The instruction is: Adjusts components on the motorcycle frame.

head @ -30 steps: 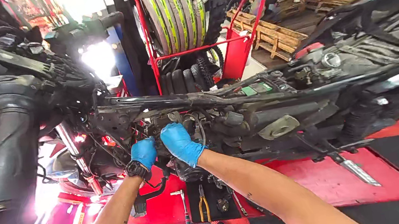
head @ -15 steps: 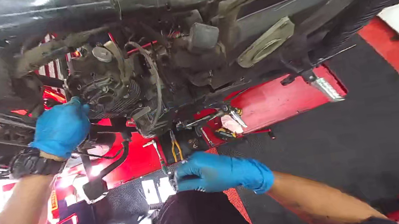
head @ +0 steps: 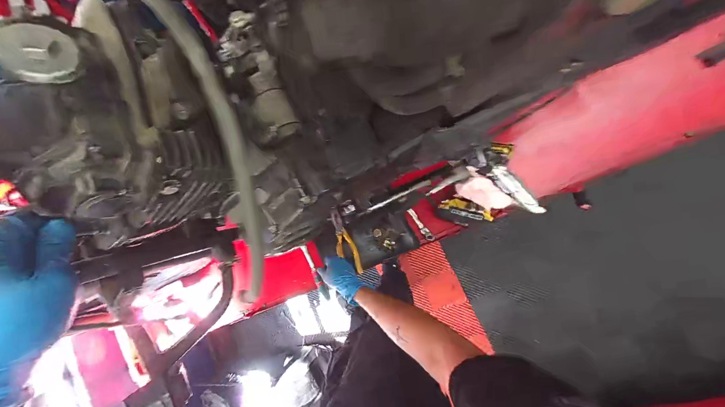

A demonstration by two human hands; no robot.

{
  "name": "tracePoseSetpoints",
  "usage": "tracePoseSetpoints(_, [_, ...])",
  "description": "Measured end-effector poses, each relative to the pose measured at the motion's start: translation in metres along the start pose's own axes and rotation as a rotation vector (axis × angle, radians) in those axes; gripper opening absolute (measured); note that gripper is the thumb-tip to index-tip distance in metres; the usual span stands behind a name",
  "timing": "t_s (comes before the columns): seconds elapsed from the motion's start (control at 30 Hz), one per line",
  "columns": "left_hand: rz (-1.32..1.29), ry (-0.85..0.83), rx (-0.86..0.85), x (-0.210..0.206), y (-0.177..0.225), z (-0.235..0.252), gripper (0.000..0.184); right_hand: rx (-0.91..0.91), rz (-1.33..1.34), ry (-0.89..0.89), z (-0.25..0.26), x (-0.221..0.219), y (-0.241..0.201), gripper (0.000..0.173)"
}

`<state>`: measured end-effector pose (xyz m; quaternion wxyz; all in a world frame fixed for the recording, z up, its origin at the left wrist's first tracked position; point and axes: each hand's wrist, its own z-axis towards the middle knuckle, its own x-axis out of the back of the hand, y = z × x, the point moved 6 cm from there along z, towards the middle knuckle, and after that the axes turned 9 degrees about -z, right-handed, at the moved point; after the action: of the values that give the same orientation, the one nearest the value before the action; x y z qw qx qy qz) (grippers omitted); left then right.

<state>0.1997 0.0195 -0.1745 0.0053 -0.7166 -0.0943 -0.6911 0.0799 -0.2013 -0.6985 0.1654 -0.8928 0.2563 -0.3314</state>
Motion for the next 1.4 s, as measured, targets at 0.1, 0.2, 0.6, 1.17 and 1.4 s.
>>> tracePoseSetpoints(0.1, [0.197,-0.005,0.000,0.011,0.015,-0.003,0.046,-0.044,0.018,0.015,0.025,-0.023,-0.029,0.046])
tracePoseSetpoints(0.2, [0.225,0.011,-0.017,0.012,0.024,-0.003,0.041,-0.088,0.002,0.023,0.043,-0.043,-0.037,0.041])
tracePoseSetpoints(0.6, [0.054,-0.112,0.094,0.009,0.028,-0.004,0.036,0.485,0.206,-0.181,-0.191,0.082,-0.045,0.029])
tracePoseSetpoints(1.17, [-1.303,-0.043,0.036,0.059,-0.019,-0.007,0.043,0.945,-0.811,0.586,-0.369,0.379,-0.368,0.022])
tracePoseSetpoints(1.4, [-1.474,-0.097,0.113,0.044,-0.034,-0.009,0.037,0.945,-0.947,0.598,-0.373,0.377,-0.393,0.019])
